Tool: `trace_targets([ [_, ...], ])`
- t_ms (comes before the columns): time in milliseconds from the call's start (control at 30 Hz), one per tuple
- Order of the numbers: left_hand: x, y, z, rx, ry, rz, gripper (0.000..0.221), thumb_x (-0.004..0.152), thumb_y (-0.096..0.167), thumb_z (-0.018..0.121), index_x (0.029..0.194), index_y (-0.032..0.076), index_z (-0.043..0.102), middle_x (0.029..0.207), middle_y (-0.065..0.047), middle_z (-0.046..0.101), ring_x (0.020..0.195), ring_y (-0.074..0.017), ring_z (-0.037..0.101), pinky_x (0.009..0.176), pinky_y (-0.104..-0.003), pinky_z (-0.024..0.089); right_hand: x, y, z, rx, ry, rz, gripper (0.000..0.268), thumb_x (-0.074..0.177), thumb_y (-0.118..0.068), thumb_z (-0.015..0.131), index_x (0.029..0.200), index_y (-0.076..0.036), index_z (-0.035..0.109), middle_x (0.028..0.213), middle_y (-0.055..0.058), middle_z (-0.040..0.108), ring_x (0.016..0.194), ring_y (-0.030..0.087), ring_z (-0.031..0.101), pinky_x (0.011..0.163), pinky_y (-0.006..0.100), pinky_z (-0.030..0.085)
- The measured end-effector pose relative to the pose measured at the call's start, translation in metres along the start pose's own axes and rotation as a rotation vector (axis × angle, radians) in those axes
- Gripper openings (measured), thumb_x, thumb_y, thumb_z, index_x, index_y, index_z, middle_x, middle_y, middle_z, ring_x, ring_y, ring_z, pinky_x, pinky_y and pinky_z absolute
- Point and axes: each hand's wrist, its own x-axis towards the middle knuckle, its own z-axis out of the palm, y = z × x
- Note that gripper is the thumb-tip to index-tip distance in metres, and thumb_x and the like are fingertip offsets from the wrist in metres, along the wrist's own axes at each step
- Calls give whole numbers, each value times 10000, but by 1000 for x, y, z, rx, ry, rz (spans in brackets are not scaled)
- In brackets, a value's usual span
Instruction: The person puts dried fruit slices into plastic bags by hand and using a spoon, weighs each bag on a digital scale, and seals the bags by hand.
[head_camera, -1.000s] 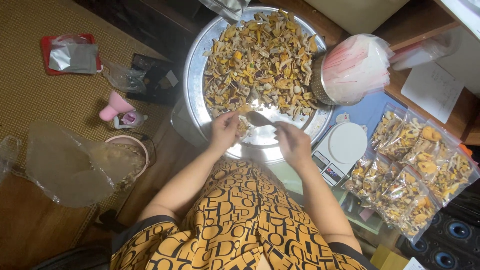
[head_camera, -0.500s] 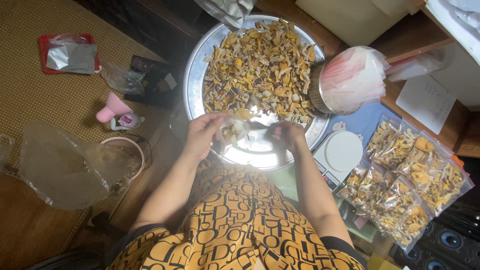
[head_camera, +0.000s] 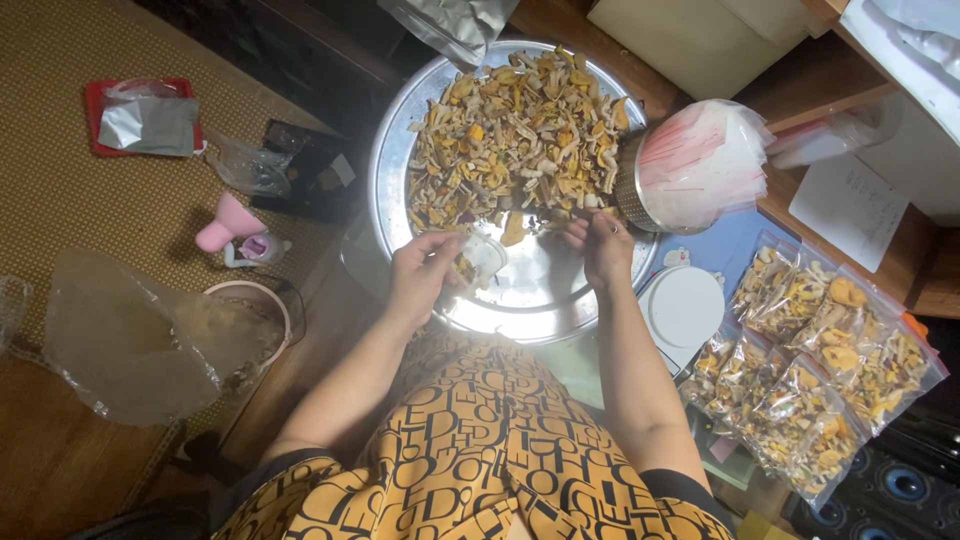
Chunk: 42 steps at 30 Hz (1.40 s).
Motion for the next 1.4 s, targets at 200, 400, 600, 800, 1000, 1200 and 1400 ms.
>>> trace_targets([
  [200,-5,1,11,-10,-27,58,184,976,80,671,1118,-16,738,847,-136,712,465,-171,663,474,-285,587,-49,-54,0,-147,-111,-47,169,1021,-143,647,1146,-30,651,858,210,727,748,301,784,699,475,692],
  [400,-3,-19,17,6,-92,87,202,986,70,639,1148,-13,726,869,-134,709,490,-228,707,468,-307,610,-107,-79,-5,-220,-269,-180,164,997,-86,638,1123,14,669,745,249,693,624,321,749,595,459,654],
  [600,-8,-32,24,18,-133,139,163,992,84,663,1122,19,737,919,-145,722,460,-248,701,447,-311,611,-200,-97,53,-1054,-604,-709,295,866,-34,714,1147,-105,770,931,110,788,819,239,792,712,365,650],
  [800,-9,-15,20,17,-56,142,209,986,87,657,1156,-15,724,901,-130,706,490,-219,705,445,-298,603,-203,-101,48,-938,-469,-982,214,920,17,658,1076,-68,777,800,117,771,676,264,759,621,368,631],
  [1000,-12,0,-2,-8,1,176,183,1001,75,635,1128,-8,738,906,-121,699,513,-197,704,462,-287,602,-117,-54,5,-530,-180,-349,178,960,-109,603,1023,38,682,696,202,686,543,239,701,539,372,617],
  [1200,-16,13,-13,7,50,159,196,1012,113,639,1158,30,741,679,-74,645,484,-191,687,466,-272,582,-43,29,-5,-470,41,164,188,850,-56,652,987,67,685,679,191,676,565,260,732,479,430,653],
  [1400,-18,14,-10,-14,96,125,181,997,105,657,1136,30,747,677,-79,647,477,-182,678,487,-284,580,-25,10,49,-207,103,163,414,964,-66,516,1309,158,470,1028,303,642,960,352,742,846,555,634],
])
